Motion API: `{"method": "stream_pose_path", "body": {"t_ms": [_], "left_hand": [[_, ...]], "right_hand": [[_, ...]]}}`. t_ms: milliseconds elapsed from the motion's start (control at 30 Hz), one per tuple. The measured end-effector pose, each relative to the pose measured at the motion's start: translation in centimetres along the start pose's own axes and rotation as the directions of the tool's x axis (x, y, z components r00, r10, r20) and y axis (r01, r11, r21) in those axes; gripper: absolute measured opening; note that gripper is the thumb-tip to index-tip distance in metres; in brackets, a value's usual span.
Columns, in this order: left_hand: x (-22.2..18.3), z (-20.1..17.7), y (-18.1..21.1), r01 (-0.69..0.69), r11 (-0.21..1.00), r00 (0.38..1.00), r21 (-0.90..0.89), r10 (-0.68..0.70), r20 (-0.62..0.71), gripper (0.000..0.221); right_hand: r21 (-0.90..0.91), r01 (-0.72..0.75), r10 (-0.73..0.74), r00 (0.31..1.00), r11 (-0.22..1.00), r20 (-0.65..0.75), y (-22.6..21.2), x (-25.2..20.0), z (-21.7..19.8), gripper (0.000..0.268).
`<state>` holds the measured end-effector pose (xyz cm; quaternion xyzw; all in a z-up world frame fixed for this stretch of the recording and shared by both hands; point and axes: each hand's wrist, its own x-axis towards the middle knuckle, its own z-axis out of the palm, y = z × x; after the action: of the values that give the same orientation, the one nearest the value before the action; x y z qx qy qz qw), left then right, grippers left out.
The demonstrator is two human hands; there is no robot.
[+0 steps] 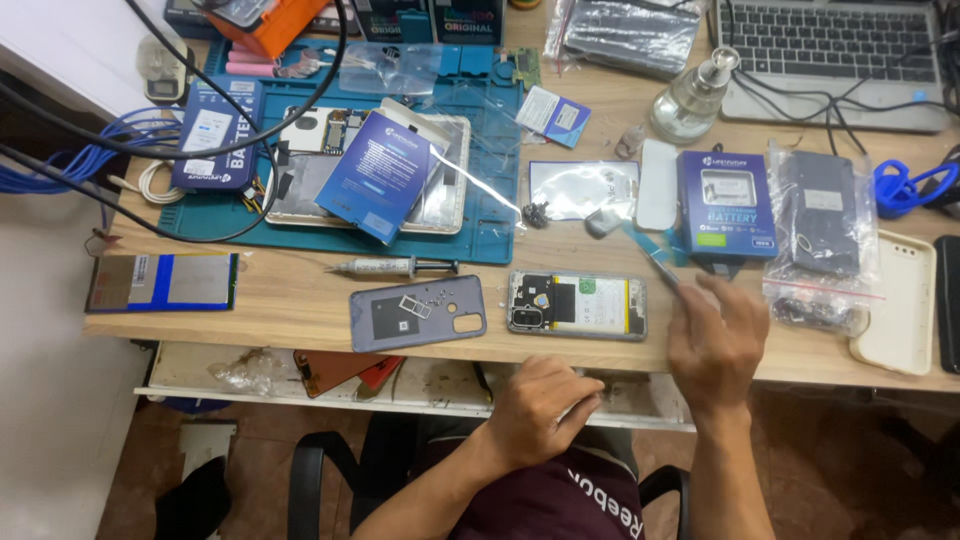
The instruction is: The person uses a screwdriver to remove screws from a smartphone's internal frame. They then use a plastic pry tool to separate the screen assembly from the phone's body, lifting it away to expose the internal components.
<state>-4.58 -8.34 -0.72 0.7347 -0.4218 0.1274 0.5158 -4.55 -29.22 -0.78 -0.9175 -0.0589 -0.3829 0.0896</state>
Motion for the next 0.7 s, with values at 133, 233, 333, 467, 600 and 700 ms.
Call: {"method": "stream_pose_path", "body": {"t_ms": [133, 233, 333, 467, 600, 700], "left_hand": [[-0.3, -0.1, 0.0, 0.003, 1.000, 1.000, -0.024, -0.003, 0.002, 0.003], [-0.2, -0.3, 0.0, 0.012, 0.995, 1.000, -0.098, -0.011, 0.005, 0.004], [-0.2, -0.7, 0.3, 0.047, 0.981, 0.998, -0.187, -0.054, -0.032, 0.006], [-0.9, -0.8, 1.1, 0.232, 0.904, 0.965, -0.359, -0.261, -0.032, 0.005], [-1.8, -0.7, 1.3, 0.382, 0.792, 0.900, -0.476, -0.435, 0.000, 0.012], [-2.9, -0.1, 1.2, 0.431, 0.518, 0.806, -0.739, -0.589, 0.058, 0.033]], "right_hand": [[0.230, 0.030, -0.082, 0.972, 0.973, 0.221, -1.4, 0.9, -0.4, 0.033], [0.253, 0.110, -0.193, 0.924, 0.961, 0.331, -1.9, 2.4, -0.3, 0.046], [0.266, 0.057, -0.186, 0.851, 0.962, 0.491, -1.2, 2.4, 0.2, 0.059], [0.300, 0.044, -0.208, 0.814, 0.953, 0.542, -0.6, 2.2, 0.4, 0.070], [0.299, 0.051, -0.213, 0.816, 0.953, 0.538, -0.3, 2.7, 0.5, 0.073], [0.321, 0.093, -0.243, 0.852, 0.943, 0.465, -0.4, 2.5, 0.8, 0.072]]}}
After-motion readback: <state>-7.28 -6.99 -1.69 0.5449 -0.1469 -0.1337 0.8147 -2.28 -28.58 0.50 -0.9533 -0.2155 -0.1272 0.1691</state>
